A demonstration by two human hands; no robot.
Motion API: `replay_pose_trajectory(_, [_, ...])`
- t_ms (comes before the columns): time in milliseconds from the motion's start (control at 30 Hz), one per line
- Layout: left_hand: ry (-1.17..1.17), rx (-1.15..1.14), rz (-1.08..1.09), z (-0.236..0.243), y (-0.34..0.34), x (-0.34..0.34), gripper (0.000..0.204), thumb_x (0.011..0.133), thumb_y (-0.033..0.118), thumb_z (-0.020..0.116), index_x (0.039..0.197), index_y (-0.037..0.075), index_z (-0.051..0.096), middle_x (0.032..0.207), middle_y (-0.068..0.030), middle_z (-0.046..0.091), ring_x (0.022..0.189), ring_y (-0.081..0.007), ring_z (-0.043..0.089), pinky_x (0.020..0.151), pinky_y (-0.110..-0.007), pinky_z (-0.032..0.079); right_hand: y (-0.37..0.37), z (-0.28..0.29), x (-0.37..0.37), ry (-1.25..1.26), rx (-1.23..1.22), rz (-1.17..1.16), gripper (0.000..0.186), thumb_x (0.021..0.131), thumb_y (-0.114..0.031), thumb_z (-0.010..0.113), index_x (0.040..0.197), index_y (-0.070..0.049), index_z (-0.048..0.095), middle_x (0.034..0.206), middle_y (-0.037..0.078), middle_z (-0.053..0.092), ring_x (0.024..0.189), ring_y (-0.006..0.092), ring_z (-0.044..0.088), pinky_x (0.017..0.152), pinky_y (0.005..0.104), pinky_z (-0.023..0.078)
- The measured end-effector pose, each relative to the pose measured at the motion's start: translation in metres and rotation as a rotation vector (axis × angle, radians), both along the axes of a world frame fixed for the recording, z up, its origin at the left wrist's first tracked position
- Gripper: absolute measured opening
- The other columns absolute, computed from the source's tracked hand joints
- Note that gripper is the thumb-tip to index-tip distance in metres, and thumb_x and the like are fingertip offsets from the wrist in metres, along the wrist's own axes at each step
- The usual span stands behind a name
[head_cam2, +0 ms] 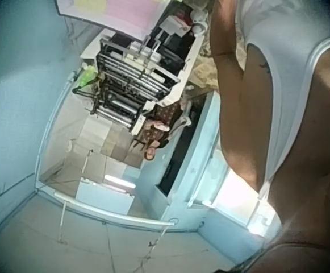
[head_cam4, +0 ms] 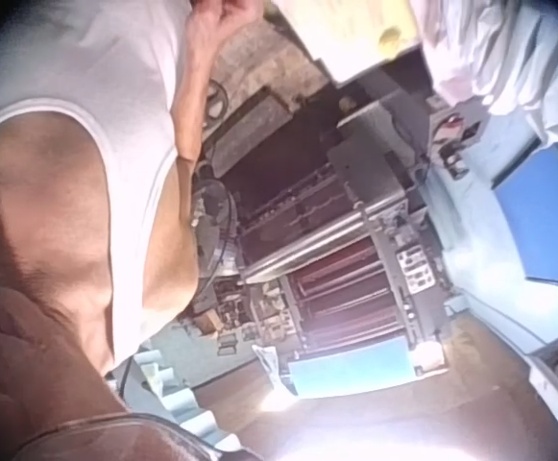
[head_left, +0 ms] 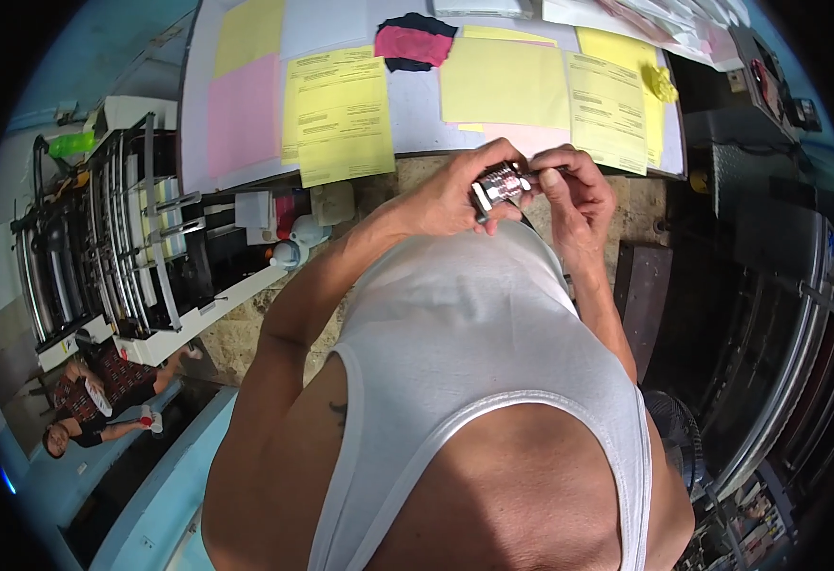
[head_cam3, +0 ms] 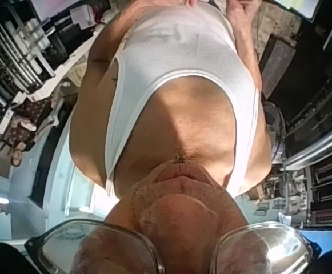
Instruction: The recorder is adjusting a numbering machine or small print component and comparing it with a document on a table.
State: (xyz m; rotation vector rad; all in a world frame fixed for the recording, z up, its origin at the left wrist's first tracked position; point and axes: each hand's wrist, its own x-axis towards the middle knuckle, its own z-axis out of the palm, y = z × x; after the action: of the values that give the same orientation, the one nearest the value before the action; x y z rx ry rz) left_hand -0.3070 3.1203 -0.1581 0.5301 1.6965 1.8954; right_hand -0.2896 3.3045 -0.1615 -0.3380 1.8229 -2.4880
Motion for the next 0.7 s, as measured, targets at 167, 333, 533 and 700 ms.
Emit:
replay_pose_trajectory(167, [0.018,0.074,-0.020,-0.005,0.004,0.001,0.033,0.083,0.000,0.069,0.109,0.002,0.049,0.090,-0.0052,0.061,0.061,-0.0101,0.059,0.050,-0.025,0.049,0.006,-0.008,0.003,-0.011,0.016,-0.043,0.009,0.095,-0.001,0.056,0.100,0.005,0.060,0.096,0.010,0.061,0.079,0.0131,0.060,0.066,0.0264,0.052])
replay_pose_trajectory(333, [0.063,0.048,-0.006,-0.013,0.002,0.003,0.033,0.081,0.000,0.071,0.105,0.001,0.049,0.086,-0.0050,0.061,0.059,-0.0098,0.059,0.048,-0.025,0.049,0.003,-0.014,0.000,0.005,0.003,-0.011,0.011,0.094,-0.004,0.059,0.100,0.005,0.060,0.094,0.009,0.061,0.077,0.0131,0.059,0.065,0.0264,0.052])
replay_pose_trajectory(533, [0.019,0.060,0.008,-0.011,0.000,0.005,0.032,0.081,-0.001,0.070,0.104,0.002,0.049,0.087,-0.0052,0.060,0.059,-0.0104,0.059,0.048,-0.025,0.049,0.002,-0.012,0.001,-0.025,0.010,-0.010,0.012,0.094,-0.005,0.060,0.101,0.005,0.060,0.093,0.009,0.061,0.077,0.0128,0.059,0.065,0.0263,0.052])
replay_pose_trajectory(700, [0.019,0.106,-0.008,-0.013,0.001,0.004,0.033,0.081,-0.001,0.069,0.108,0.002,0.050,0.088,-0.0051,0.060,0.058,-0.0111,0.059,0.048,-0.024,0.050,0.002,-0.006,0.003,-0.010,0.024,-0.036,0.011,0.094,-0.004,0.059,0.101,0.004,0.060,0.093,0.009,0.061,0.076,0.0127,0.059,0.066,0.0264,0.052])
